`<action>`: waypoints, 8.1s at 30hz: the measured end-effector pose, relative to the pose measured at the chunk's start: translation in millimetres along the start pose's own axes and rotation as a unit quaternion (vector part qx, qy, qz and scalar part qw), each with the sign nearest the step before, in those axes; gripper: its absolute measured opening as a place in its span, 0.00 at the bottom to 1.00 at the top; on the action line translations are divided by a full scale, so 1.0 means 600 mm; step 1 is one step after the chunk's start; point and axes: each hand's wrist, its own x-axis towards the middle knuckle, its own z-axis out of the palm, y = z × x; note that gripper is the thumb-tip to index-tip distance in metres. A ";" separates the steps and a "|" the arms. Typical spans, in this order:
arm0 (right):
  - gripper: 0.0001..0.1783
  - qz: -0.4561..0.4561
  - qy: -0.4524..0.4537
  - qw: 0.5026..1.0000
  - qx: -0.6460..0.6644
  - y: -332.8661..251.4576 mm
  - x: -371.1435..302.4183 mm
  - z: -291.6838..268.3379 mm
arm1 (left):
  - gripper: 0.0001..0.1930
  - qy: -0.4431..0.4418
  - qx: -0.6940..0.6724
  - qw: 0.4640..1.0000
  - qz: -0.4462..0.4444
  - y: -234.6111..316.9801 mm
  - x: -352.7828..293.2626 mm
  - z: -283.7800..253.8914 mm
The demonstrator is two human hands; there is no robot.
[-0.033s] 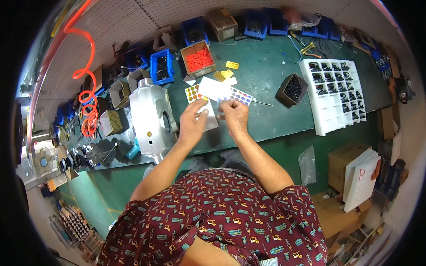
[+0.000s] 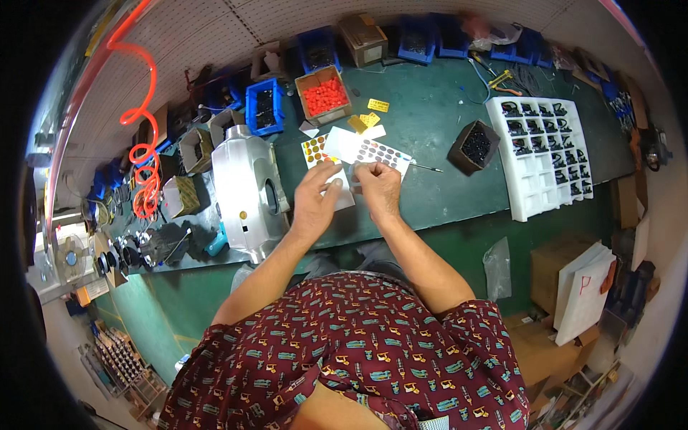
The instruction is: The person applies adhesive stickers to a white plastic housing and then attaches a black plastic cover to a metal heat sink. They use a cordless drill to fasten screws into the white housing. The person handles stickers, a plastic housing, a heat sink, a black cover, and a drill.
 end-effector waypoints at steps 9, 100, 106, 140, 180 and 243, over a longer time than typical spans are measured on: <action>0.12 -0.073 -0.148 0.982 -0.090 -0.023 -0.072 0.073 | 0.12 0.112 -0.160 0.970 -0.143 -0.009 -0.041 -0.047; 0.22 -0.188 -0.084 0.835 -0.509 0.136 -0.092 0.420 | 0.16 0.006 -0.185 0.929 -0.320 -0.331 -0.402 -0.388; 0.28 -0.182 -0.093 0.848 -0.490 0.137 -0.052 0.398 | 0.27 -0.059 -0.147 0.927 -0.341 -0.309 -0.381 -0.397; 0.20 -0.185 -0.379 0.739 -0.525 0.091 0.307 0.523 | 0.45 0.195 -0.039 0.910 -0.364 -0.196 -0.344 -0.172; 0.22 -0.201 -0.195 0.807 -0.520 0.028 0.605 -0.262 | 0.27 0.134 -0.035 0.915 -0.380 -0.153 -0.435 -0.335; 0.38 0.438 -0.438 0.741 0.258 0.534 -0.389 0.745 | 0.30 0.151 -0.052 0.978 -0.132 -0.221 -0.634 -0.820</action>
